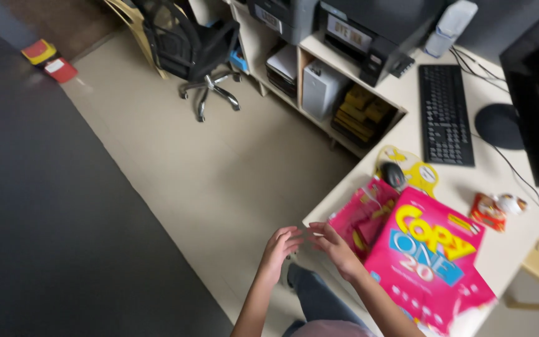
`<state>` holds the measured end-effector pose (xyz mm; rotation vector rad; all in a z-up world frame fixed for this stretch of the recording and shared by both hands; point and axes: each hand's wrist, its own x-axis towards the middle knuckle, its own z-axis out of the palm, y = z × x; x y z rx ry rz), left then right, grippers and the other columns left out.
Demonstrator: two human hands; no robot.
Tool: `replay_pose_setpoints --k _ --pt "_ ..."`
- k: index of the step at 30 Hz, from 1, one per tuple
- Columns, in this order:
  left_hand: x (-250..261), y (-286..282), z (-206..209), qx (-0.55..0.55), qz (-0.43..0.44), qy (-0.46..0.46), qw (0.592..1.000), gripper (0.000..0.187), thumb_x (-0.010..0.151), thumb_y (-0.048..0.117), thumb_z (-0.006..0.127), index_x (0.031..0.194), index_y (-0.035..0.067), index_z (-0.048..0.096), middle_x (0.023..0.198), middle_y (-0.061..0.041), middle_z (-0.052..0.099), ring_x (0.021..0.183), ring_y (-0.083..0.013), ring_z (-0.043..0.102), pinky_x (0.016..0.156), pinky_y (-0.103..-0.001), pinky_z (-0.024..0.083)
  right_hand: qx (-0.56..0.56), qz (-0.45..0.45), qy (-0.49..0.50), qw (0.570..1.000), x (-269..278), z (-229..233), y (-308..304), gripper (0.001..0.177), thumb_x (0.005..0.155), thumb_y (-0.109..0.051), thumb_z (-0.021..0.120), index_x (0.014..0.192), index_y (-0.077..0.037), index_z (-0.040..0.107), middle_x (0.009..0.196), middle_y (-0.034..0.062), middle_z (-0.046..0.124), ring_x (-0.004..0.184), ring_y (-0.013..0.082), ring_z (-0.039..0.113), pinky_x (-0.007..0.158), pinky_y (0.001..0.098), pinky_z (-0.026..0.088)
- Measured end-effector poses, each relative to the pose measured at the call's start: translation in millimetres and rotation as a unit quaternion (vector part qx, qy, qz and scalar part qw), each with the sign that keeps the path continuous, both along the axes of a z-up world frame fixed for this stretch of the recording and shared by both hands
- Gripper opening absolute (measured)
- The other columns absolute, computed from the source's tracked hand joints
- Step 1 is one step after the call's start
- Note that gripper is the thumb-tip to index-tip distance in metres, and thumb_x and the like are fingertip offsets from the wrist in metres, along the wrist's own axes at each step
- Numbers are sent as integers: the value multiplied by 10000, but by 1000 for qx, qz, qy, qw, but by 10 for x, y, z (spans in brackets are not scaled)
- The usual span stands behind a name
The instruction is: The person loads sheets of paper into the input tray of a multifunction printer. They repeatedly take paper from a pink package on the desk, place it into the tray, and adjust the paper guides. The person also moves a stack of paper packages from a chair to the desk.
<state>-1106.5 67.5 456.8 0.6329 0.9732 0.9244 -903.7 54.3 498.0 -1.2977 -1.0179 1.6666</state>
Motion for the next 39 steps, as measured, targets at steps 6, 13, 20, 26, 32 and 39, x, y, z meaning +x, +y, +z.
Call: replay_pose_setpoints --k 6,13,20,26,32,39 --pt "-420 1097 -45 -3 5 41 999 422 994 329 507 1308 63 602 1303 -115 703 1133 -224 703 994 -352 503 -39 35 12 999 -163 -15 1086 447 976 -185 507 1410 -78 509 1335 103 656 1189 224 653 1029 370 498" --pt "-935 2335 163 19 -55 82 995 419 996 336 504 1290 58 613 1283 -113 711 1123 -211 707 979 -336 503 -38 15 33 999 -570 -61 2395 437 982 -183 490 1394 -40 529 1296 110 692 1156 219 666 1036 355 499" --pt "-1269 3457 -25 -11 -36 80 996 416 988 327 505 1288 59 614 1274 -112 724 1109 -221 714 962 -342 512 26 53 16 998 -834 252 3596 439 978 -155 494 1400 -36 524 1274 112 688 1096 211 682 987 350 521" --pt "-1358 4732 -169 -3 -83 87 993 407 988 309 499 1293 68 618 1270 -113 728 1100 -221 720 964 -342 522 58 3 9 998 -783 260 4691 436 982 -164 510 1399 -36 522 1277 114 693 1100 212 681 977 346 519" --pt "-1181 6118 -34 44 -198 118 972 393 999 309 502 1284 68 627 1263 -105 728 1096 -209 724 962 -343 527 64 -116 24 991 -532 12 5448 443 984 -200 514 1400 -47 511 1293 110 687 1117 212 679 990 355 515" --pt "-324 7446 186 112 -314 95 938 383 1029 330 503 1288 76 627 1253 -79 709 1092 -185 699 945 -330 522 86 -202 -9 976 71 114 6035 446 992 -214 537 1397 -27 523 1294 115 679 1139 212 663 1004 362 510"
